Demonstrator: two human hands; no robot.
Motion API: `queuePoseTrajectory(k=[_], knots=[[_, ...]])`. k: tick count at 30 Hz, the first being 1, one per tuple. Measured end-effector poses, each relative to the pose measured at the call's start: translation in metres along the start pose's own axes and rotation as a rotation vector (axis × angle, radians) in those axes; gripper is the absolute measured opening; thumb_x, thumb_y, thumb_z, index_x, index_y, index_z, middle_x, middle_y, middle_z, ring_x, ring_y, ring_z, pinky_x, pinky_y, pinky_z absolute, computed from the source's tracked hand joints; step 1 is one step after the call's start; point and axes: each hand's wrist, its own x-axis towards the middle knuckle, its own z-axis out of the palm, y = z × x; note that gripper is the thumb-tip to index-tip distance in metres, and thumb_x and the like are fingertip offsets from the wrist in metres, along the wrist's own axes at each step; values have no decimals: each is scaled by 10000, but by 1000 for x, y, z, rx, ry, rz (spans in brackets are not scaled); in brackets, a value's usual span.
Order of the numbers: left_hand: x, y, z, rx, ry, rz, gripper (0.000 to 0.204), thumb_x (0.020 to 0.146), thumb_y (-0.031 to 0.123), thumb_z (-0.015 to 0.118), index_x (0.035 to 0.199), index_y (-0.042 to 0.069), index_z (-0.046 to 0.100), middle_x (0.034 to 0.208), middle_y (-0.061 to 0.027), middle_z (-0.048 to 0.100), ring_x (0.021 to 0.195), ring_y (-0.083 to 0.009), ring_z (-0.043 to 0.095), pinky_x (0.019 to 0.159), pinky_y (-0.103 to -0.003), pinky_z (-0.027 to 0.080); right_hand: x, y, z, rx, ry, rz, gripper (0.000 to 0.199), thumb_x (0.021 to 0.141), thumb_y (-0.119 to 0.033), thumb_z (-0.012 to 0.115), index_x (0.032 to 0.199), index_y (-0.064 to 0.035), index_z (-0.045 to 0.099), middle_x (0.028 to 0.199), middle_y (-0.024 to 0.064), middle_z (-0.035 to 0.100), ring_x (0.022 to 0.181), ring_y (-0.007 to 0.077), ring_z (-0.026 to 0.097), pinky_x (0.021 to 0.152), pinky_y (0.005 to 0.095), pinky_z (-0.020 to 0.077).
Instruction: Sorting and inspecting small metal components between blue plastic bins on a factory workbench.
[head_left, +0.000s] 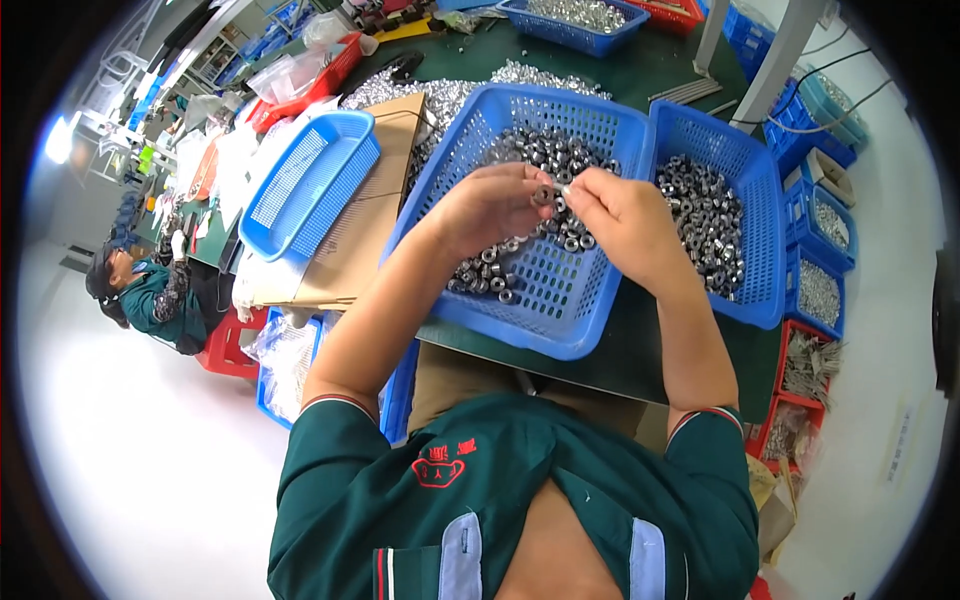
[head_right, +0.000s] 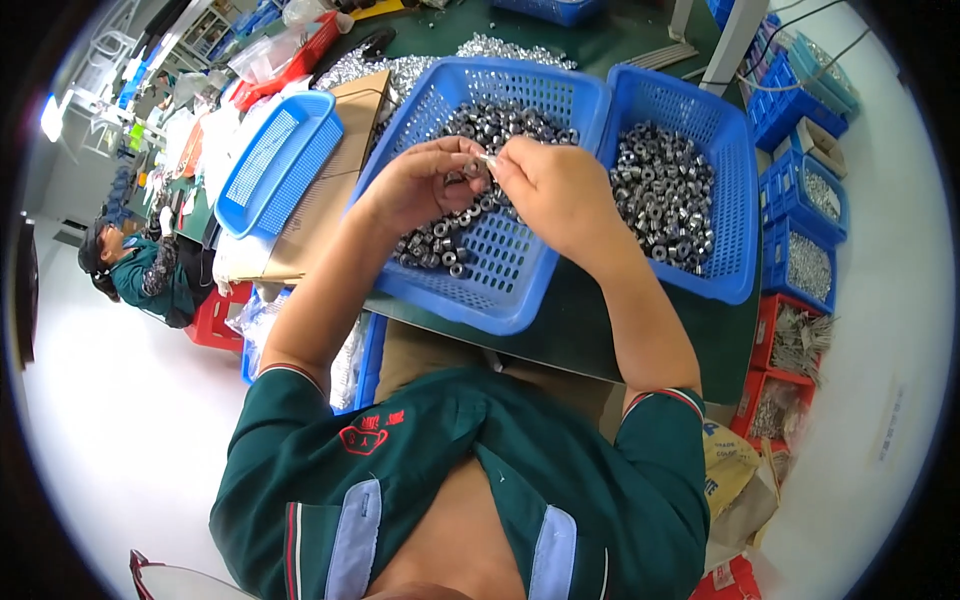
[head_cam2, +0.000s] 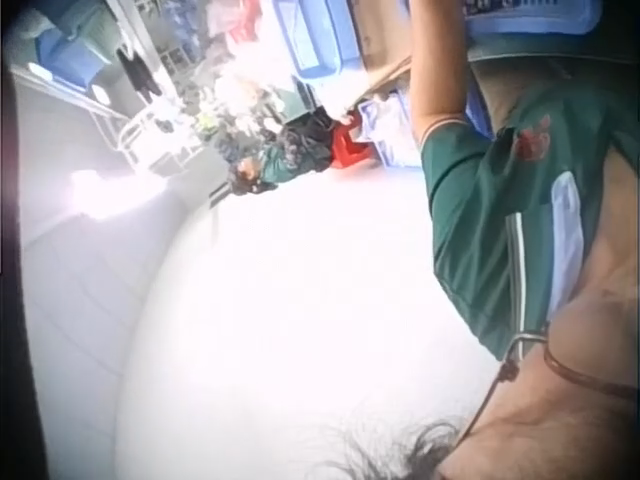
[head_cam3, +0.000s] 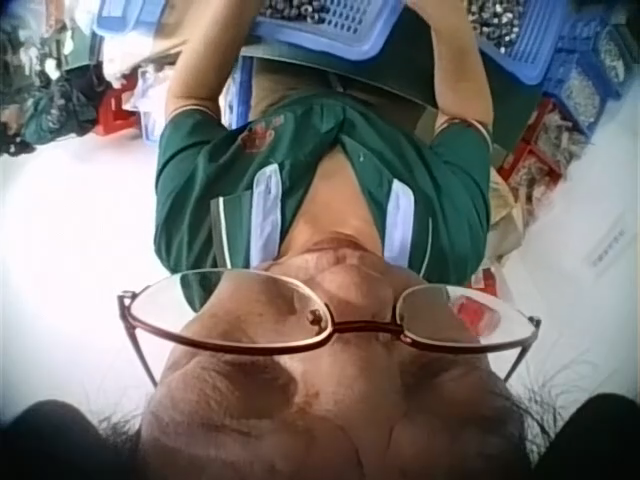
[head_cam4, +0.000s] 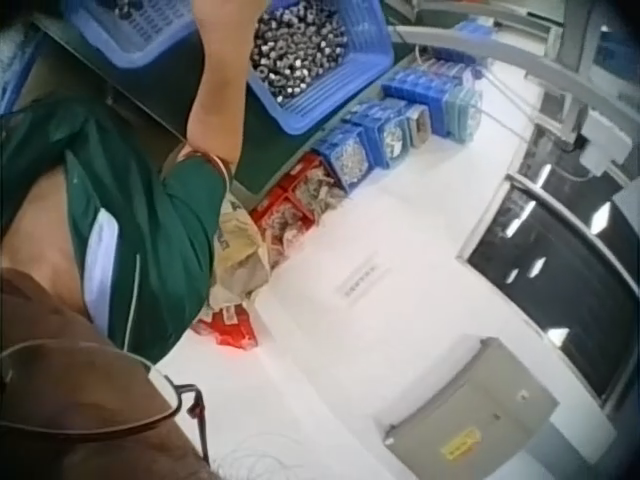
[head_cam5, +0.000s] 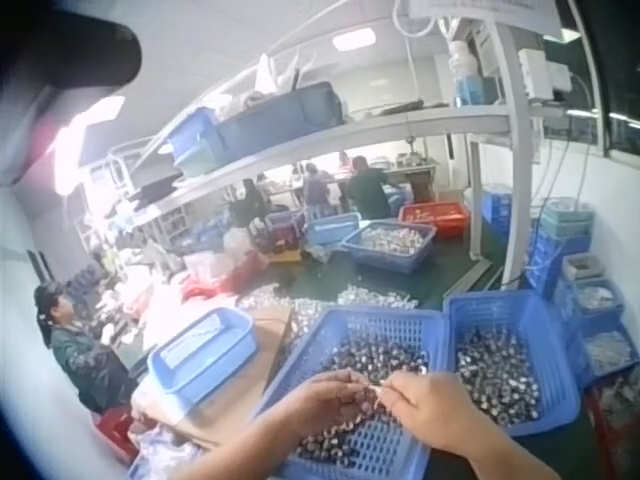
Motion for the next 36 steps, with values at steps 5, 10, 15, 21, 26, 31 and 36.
queuePoseTrajectory(k=[5,10,15,21,26,31,36], knots=[[-3,2,5,82,14,32,216,921,155,577,1064,-6,578,902,-82,618,737,-104,529,646,-217,423,0,-3,6,-89,-32,11,226,896,-265,569,790,-67,603,687,150,620,639,362,611,558,447,455],[-4,2,1,236,50,85,170,923,147,596,1019,8,606,822,-79,623,594,-62,426,561,-193,346,1,-6,12,-176,-10,-51,208,884,-243,575,764,-74,595,666,135,616,615,343,611,540,443,454],[-1,-2,-8,115,80,27,133,921,147,606,980,28,609,805,-76,625,583,-66,429,548,-197,346,2,-5,26,-435,195,-380,166,848,-169,606,721,-76,554,622,105,601,581,295,616,513,417,456],[-2,3,-16,179,70,-3,208,906,215,639,951,24,568,784,-69,619,621,-87,527,563,-205,401,2,1,38,-314,152,-264,178,858,-180,606,723,-76,554,609,111,593,551,299,600,496,422,450],[1,4,-13,350,89,83,200,917,205,629,975,15,614,813,-57,643,665,-84,550,597,-189,408,5,7,31,160,-23,92,300,910,-244,575,713,-18,582,587,138,564,521,272,558,503,384,414],[-2,11,-8,161,20,9,169,929,180,589,997,25,584,879,-102,652,646,-91,523,545,-205,400,11,12,20,491,-216,336,312,941,-265,531,776,-10,605,557,29,493,516,88,465,497,273,385],[3,11,-19,250,-56,-137,112,869,135,583,937,46,586,856,-103,640,614,-123,499,499,-214,375,7,5,6,413,-115,230,316,948,-264,536,778,-4,593,562,26,487,527,88,440,504,274,371]])
